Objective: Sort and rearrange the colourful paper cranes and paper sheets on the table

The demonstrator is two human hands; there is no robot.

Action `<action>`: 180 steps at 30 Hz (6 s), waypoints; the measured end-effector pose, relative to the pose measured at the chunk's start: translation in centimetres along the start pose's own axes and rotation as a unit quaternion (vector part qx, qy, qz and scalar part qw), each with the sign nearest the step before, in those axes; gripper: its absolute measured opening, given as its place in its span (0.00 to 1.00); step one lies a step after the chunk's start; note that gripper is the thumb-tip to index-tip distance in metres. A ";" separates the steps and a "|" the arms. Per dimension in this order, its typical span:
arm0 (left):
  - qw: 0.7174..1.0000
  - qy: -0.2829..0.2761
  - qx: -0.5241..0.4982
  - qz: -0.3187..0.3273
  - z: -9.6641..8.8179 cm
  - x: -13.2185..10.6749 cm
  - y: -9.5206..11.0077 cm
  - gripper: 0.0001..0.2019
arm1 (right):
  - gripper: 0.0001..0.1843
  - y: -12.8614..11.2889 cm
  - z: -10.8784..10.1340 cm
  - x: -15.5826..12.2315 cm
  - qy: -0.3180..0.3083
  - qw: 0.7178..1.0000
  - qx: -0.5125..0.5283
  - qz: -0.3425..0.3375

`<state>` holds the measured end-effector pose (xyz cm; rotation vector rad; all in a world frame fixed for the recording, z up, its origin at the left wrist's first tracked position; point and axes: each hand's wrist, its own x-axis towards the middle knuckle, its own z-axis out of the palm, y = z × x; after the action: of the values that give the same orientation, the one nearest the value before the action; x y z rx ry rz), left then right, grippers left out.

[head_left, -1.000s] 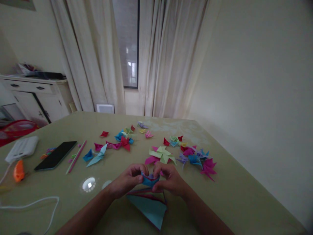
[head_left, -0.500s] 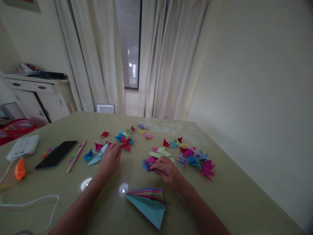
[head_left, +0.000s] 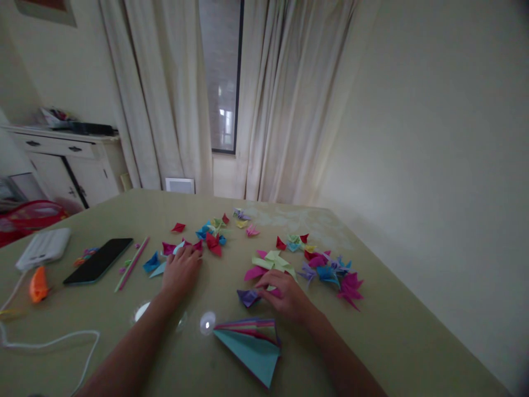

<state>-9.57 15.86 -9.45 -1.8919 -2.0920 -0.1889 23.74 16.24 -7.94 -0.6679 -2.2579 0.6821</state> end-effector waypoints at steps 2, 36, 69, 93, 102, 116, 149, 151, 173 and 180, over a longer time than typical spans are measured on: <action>0.999 0.027 0.002 -0.021 0.4 0.1 -0.1 0.20 | 0.10 0.3 0.1 -0.1 -0.019 1.000 0.003 -0.011; 0.987 0.008 -0.136 0.088 0.0 -1.7 2.3 0.22 | 0.12 0.5 3.8 0.2 -0.064 0.996 0.007 0.059; 0.867 0.035 -0.494 -0.060 1.0 -1.8 3.4 0.17 | 0.06 6.1 -8.8 11.8 0.153 0.935 -0.204 0.246; 0.757 0.025 -0.629 0.176 -9.9 10.8 12.7 0.08 | 0.08 -0.2 -12.7 13.4 0.049 0.996 -0.005 0.073; 0.963 -0.201 -0.178 0.032 -3.3 13.6 -0.3 0.09 | 0.12 9.1 -13.6 13.3 0.033 0.929 -0.223 0.294; 0.918 -0.134 -0.302 0.219 -11.9 9.5 4.7 0.12 | 0.27 -4.2 -11.1 13.0 -0.020 0.989 -0.093 0.110; 0.834 -0.021 -0.488 0.255 -10.9 10.8 5.8 0.06 | 0.23 -4.1 -10.6 8.4 0.139 0.978 -0.095 0.119; 0.793 -0.030 -0.539 0.282 -12.8 9.1 7.9 0.05 | 0.15 -4.7 -9.2 9.8 0.139 0.985 -0.068 0.078; 0.926 -0.177 -0.285 0.173 0.2 14.1 3.1 0.11 | 0.12 0.1 -16.4 4.2 0.037 0.816 -0.468 0.338; 0.770 -0.121 -0.592 0.203 -7.8 12.1 6.6 0.13 | 0.28 -2.7 -8.9 12.7 0.020 0.989 -0.107 0.096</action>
<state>-2.92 25.71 0.95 -3.1114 -1.6754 -1.5246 21.32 24.66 5.11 -1.0038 -2.2671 0.5147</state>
